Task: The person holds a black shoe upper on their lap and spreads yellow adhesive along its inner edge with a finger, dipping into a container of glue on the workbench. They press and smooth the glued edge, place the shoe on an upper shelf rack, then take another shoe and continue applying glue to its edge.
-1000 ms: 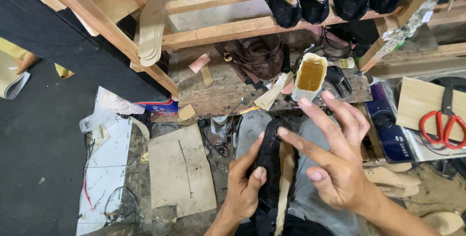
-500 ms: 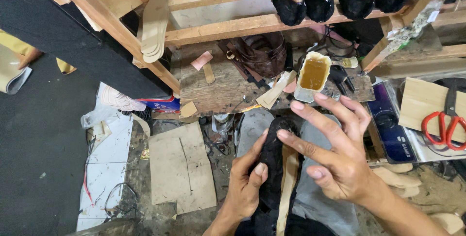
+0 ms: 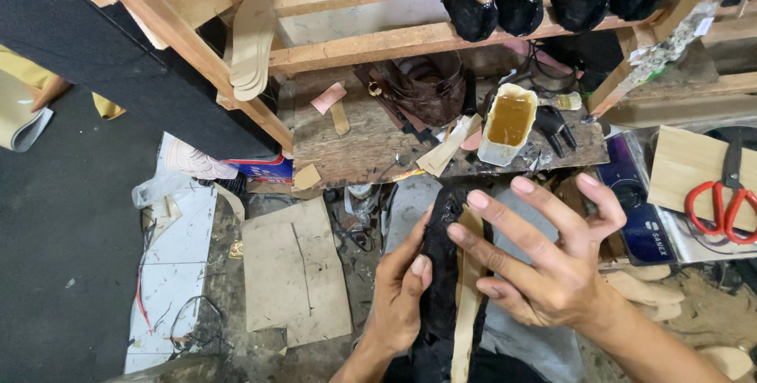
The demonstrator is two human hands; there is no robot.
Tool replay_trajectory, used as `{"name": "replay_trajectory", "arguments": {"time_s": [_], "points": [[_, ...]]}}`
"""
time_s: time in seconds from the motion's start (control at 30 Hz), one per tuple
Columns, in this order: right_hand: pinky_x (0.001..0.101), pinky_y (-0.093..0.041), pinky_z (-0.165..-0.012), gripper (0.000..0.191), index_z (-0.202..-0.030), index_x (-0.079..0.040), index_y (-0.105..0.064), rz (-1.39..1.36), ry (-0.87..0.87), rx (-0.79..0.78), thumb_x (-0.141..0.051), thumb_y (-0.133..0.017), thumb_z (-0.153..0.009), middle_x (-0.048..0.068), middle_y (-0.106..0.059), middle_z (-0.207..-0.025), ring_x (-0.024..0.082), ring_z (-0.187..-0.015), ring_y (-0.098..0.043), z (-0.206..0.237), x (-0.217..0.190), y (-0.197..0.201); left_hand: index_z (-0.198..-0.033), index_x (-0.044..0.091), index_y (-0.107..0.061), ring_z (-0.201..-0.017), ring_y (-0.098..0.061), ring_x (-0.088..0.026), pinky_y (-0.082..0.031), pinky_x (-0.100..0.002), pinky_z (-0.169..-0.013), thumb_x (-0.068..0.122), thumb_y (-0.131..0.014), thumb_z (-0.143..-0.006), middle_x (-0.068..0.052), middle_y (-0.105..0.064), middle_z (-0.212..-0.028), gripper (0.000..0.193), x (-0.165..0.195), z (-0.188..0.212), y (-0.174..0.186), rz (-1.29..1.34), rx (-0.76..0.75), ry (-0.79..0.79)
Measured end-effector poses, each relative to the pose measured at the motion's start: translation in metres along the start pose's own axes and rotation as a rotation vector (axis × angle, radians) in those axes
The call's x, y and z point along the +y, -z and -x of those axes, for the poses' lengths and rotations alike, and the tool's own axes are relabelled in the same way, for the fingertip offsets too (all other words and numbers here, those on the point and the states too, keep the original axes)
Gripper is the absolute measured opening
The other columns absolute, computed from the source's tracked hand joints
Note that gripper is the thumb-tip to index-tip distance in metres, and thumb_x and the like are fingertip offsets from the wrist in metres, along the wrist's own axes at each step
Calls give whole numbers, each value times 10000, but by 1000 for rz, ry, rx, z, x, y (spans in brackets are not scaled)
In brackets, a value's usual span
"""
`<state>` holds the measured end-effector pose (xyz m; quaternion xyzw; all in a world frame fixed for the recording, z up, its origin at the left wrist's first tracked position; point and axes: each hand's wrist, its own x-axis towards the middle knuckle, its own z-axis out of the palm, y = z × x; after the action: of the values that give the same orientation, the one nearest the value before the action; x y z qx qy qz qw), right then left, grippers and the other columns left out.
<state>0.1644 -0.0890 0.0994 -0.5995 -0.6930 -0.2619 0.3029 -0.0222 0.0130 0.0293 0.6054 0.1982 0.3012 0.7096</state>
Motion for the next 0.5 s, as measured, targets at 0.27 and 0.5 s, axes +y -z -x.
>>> {"name": "replay_trajectory", "arguments": {"time_s": [0.27, 0.5], "points": [[601, -171, -1118, 426, -1271, -228, -780, 54, 31, -9, -437, -485, -1044, 30, -626, -1407, 323, -1297, -492, 5, 0, 0, -1636, 26, -420, -725, -392, -12, -341, -161, -643, 383, -504, -1090, 49, -626, -1059, 657, 1, 0, 1, 27, -13, -5], [586, -162, -1116, 399, -1260, -223, -808, 98, 18, 19, -402, -545, -1019, 29, -634, -1404, 329, -1298, -484, 7, -2, -2, -1588, 19, -434, -791, -507, -35, -427, -185, -689, 376, -525, -1052, 26, -660, -1147, 650, 11, -3, -1, -71, 5, -52]]}}
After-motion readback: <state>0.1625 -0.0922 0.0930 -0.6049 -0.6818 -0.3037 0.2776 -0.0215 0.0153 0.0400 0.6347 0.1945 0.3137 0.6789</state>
